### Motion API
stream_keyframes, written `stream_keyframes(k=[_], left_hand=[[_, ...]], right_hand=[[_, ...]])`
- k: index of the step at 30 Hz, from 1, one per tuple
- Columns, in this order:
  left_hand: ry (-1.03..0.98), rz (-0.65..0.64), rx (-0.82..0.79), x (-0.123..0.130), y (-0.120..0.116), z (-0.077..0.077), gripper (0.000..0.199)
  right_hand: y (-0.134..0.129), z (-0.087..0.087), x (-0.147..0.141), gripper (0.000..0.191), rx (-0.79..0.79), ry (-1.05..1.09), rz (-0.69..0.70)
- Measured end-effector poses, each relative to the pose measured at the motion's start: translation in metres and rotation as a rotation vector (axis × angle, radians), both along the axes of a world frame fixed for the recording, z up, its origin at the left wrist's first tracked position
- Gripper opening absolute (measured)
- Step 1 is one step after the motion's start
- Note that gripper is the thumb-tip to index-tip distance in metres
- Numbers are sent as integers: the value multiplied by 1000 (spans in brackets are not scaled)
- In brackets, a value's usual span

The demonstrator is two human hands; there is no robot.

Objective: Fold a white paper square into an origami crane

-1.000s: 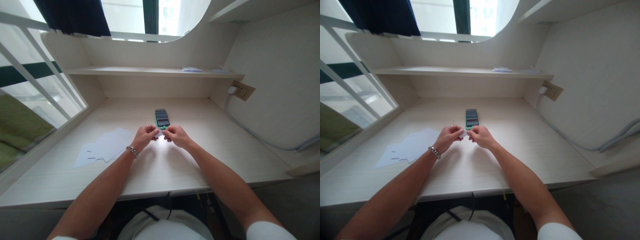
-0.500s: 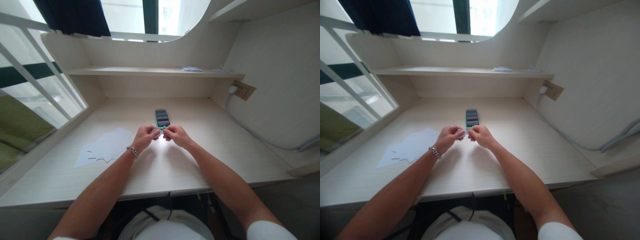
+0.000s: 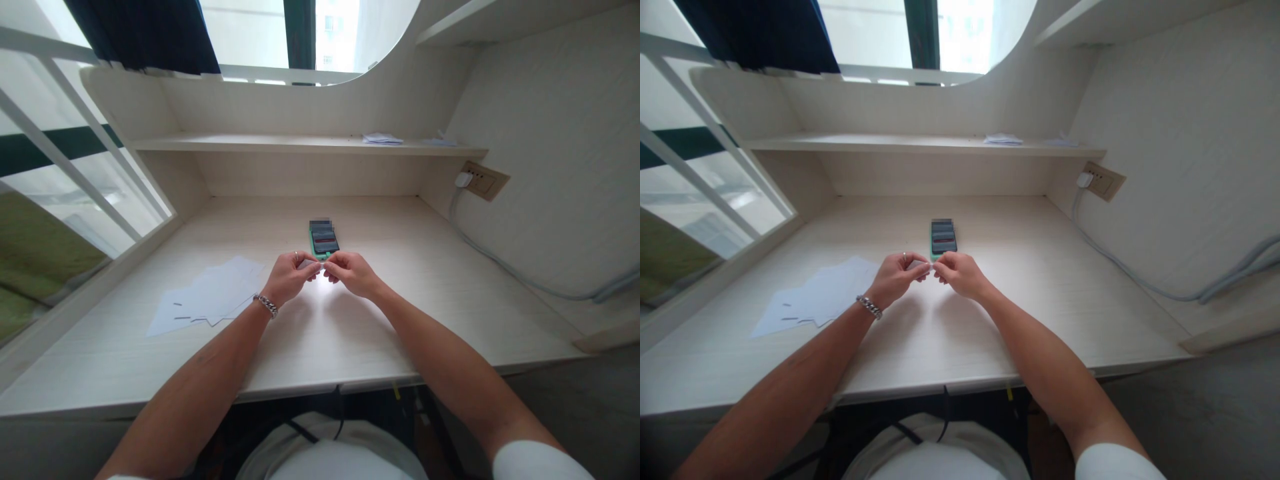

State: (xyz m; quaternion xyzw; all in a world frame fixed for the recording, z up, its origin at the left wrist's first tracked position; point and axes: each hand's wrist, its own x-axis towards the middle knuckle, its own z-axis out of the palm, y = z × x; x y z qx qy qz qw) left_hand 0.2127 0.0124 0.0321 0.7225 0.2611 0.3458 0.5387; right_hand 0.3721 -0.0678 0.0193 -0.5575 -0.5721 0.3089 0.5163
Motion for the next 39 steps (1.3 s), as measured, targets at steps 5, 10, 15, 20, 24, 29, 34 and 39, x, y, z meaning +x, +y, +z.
stream_keyframes(k=[5, 10, 15, 20, 24, 29, 34, 39], left_hand=[[-24, -7, -79, 1, -1, -1, 32], [-4, -6, -18, 1, 0, 0, 31], [22, 50, 63, 1, 0, 0, 22], [-26, 12, -75, 1, 0, 0, 29], [-31, 16, -62, 1, 1, 0, 28], [-14, 38, 21, 1, 2, -1, 24], [-56, 18, -108, 1, 1, 0, 30], [-19, 36, 8, 0, 2, -1, 22]], right_hand=[[-7, 6, -6, 15, 67, -195, -119], [-4, 2, -6, 14, 111, -196, -90], [-2, -1, -3, 16, 70, -144, -46], [-6, 5, -6, 13, 114, -197, -133], [-4, 4, -5, 15, 110, -175, -110], [-3, 3, -3, 16, 69, -127, -47], [-5, 4, -3, 14, 104, -151, -113], [-3, 1, -2, 15, 92, -133, -54]])
